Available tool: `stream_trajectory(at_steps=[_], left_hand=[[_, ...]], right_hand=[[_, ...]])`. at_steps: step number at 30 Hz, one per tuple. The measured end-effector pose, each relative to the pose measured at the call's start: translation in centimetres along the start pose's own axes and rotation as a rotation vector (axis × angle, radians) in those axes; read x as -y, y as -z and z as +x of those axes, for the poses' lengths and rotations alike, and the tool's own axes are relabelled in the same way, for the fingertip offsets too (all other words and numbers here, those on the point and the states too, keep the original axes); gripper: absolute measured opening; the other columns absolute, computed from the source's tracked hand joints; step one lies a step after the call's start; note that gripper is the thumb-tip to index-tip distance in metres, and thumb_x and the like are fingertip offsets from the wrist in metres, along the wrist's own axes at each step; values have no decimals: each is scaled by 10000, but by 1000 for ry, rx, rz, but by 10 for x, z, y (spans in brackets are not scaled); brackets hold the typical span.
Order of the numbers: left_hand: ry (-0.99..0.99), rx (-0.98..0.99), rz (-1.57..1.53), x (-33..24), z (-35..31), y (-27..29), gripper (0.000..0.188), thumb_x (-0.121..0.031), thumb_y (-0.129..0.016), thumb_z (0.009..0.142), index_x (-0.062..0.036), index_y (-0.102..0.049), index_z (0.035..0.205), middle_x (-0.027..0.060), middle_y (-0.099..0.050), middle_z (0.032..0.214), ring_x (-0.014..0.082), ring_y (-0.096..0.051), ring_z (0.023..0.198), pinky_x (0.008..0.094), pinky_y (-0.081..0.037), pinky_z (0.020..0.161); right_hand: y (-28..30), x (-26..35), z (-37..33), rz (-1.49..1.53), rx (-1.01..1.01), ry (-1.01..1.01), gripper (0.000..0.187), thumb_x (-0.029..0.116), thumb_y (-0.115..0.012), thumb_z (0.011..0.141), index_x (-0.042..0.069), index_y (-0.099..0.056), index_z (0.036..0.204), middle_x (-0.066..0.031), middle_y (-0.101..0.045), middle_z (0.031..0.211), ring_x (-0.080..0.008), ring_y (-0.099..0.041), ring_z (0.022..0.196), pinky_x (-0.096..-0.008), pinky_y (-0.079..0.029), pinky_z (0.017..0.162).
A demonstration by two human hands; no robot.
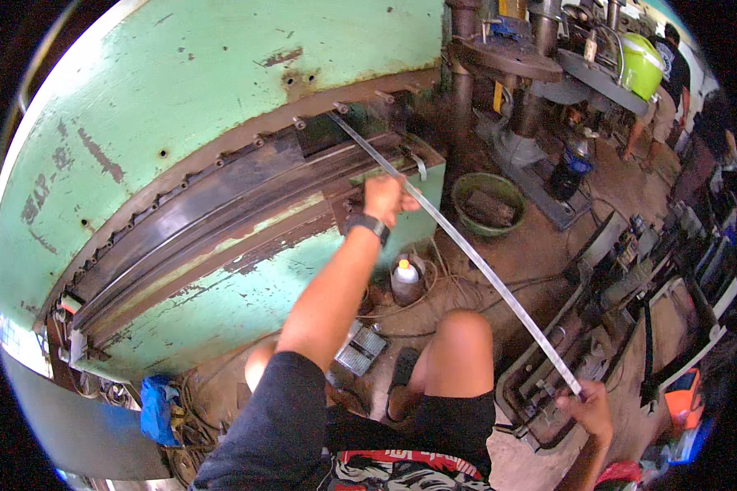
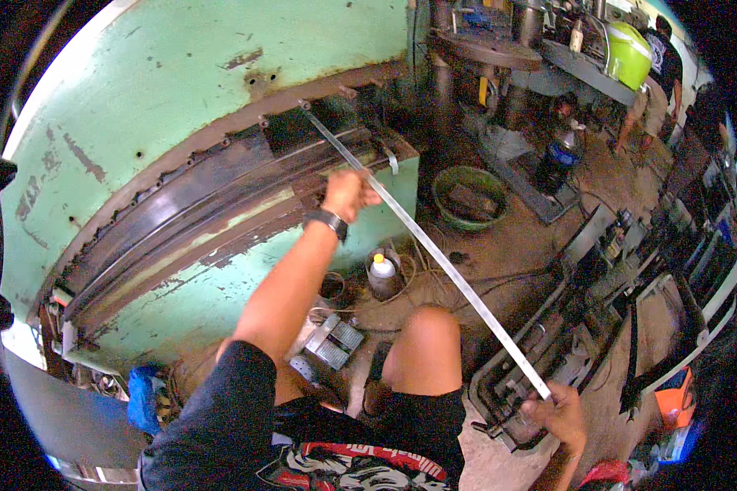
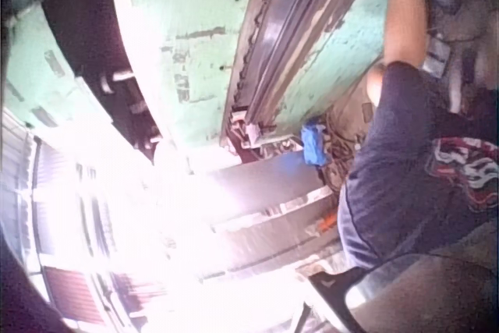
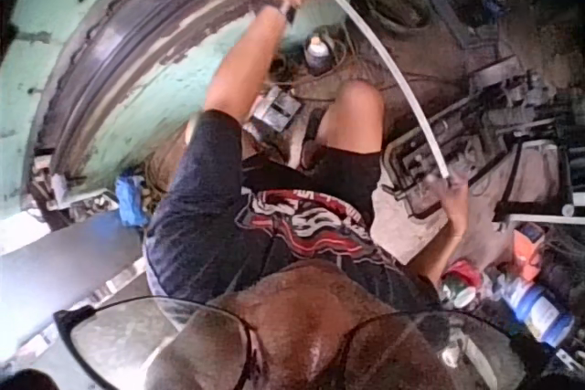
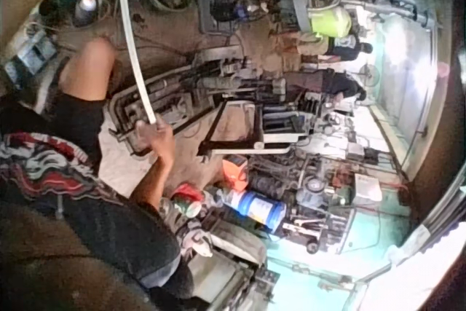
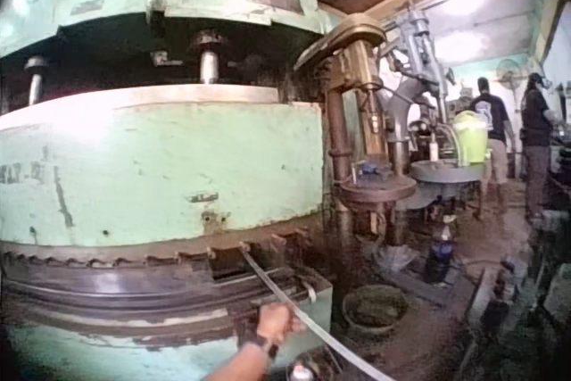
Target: The person sits on the floor and uses a metal ruler to measure a section of a large green machine. They repeatedly place the ruler against the machine's surface, adjust its position, and appear to mark or note measurements.
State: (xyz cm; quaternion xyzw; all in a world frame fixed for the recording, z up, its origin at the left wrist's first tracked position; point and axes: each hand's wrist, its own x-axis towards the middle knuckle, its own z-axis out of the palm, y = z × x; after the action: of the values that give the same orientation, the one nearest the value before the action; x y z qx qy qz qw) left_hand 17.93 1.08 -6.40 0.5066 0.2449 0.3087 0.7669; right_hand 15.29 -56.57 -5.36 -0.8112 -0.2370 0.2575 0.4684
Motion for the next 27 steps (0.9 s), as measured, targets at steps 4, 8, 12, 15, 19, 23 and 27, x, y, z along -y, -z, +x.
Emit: stream_trajectory(at_steps=[4, 8, 12, 15, 19, 23, 27], left_hand=[[-9, -31, -25, -9, 54, 21, 228, -165, -589, 993, 27, -573, 1115, 233, -687, 1077, 313, -717, 916, 451, -643, 746], [83, -45, -149, 7, 44, 32, 396, -233, -538, 1044, 54, -492, 1313, 256, -633, 1187, 339, -695, 993, 446, -600, 865], [54, 45, -27, 27, -7, 37, 457, -260, -533, 1059, 0, -453, 1427, 210, -649, 1199, 314, -698, 991, 395, -581, 866], [85, 71, 129, 33, -46, 56, 408, -254, -542, 1057, -7, -517, 1381, 160, -683, 1141, 271, -706, 956, 380, -570, 854], [91, 144, 289, 28, -71, 78, 342, -229, -552, 1052, -3, -593, 1304, 114, -702, 1091, 215, -709, 910, 354, -566, 845], [88, 166, 350, 21, -81, 92, 327, -213, -561, 1048, -3, -605, 1295, 104, -715, 1073, 203, -710, 915, 333, -565, 834], [111, 96, 292, 32, -86, 108, 311, -196, -564, 1046, 1, -614, 1282, 110, -720, 1071, 197, -710, 903, 332, -569, 824]], right_hand=[[-40, 21, 63, 526, -179, 321, 409, 431, -624, 993, 56, -545, 848, -34, -554, 734, -153, -561, 706, -356, -529, 774], [-86, 28, 164, 646, -104, 449, 463, 473, -472, 1060, 68, -493, 837, -30, -488, 743, -156, -475, 673, -354, -477, 705], [-128, 38, 245, 693, 90, 480, 401, 452, -496, 1065, 74, -538, 937, -31, -510, 810, -145, -495, 732, -348, -466, 697], [-165, 67, 289, 715, 120, 450, 372, 353, -468, 1094, 76, -515, 850, -18, -532, 751, -120, -497, 695, -282, -435, 680], [-199, 87, 357, 654, 105, 582, 381, 367, -501, 1087, 57, -570, 877, 13, -534, 714, -100, -517, 684, -271, -446, 671], [-233, 109, 411, 781, 75, 513, 407, 400, -545, 1065, 26, -679, 976, 22, -572, 756, -82, -483, 681, -251, -410, 676], [-256, 138, 442, 1033, 217, 542, 354, 330, -560, 1064, 7, -682, 1144, 34, -577, 835, -81, -483, 761, -247, -395, 723]])
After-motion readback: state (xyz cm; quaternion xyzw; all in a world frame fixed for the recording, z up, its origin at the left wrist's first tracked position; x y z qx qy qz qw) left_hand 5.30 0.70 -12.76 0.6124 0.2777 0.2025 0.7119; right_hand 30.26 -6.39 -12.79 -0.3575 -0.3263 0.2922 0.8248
